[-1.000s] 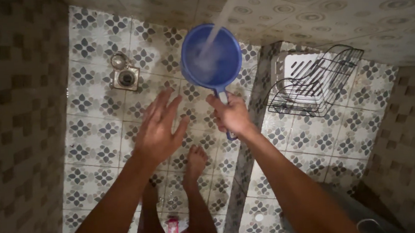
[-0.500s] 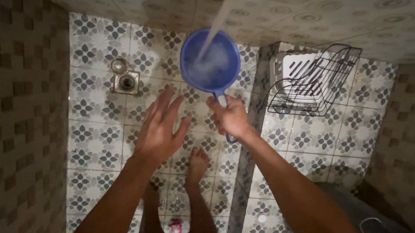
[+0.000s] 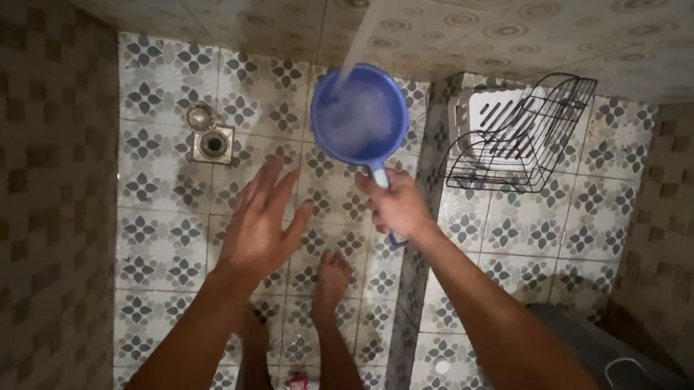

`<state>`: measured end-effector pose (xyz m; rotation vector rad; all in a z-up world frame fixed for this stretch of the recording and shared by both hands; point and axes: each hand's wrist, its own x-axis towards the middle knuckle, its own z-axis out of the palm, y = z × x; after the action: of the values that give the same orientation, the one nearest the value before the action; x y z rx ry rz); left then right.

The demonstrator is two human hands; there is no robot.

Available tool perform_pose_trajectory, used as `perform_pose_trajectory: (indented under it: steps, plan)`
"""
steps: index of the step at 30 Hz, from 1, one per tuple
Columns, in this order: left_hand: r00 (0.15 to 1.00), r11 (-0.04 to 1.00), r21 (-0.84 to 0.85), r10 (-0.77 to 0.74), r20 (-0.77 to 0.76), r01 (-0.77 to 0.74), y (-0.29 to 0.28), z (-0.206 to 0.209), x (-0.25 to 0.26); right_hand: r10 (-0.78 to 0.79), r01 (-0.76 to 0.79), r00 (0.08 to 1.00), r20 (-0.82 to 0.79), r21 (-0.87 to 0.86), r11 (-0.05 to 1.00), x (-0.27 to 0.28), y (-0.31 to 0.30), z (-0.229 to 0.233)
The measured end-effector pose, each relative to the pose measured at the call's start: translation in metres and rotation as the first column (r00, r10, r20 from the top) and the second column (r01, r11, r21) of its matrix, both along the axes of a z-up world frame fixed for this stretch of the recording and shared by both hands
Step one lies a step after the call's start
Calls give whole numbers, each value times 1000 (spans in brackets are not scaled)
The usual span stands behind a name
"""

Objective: Scrubbing bathroom floor tiles with a sponge and rinsing with water from a dipper

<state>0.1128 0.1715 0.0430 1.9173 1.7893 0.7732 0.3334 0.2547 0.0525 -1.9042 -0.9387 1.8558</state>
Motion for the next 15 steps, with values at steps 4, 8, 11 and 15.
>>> perform_pose_trajectory:
  steps: [4,8,11,15]
  plan:
    - [1000,1000,-27,3,-2,-3,-9,-2,-2,-17,17,1000,7,14,1000,-4,-2,23]
    - [1000,1000,-2,-12,-13,12,-16,-7,-5,-26,26,1000,-7,-3,1000,-1,-2,16]
    - [999,999,34,-14,-32,16,-21,-10,-5,-25,25,1000,7,1,1000,-3,-3,17]
    - [1000,999,35,-7,-30,8,-24,-11,-6,-25,25,1000,9,11,1000,-9,2,19]
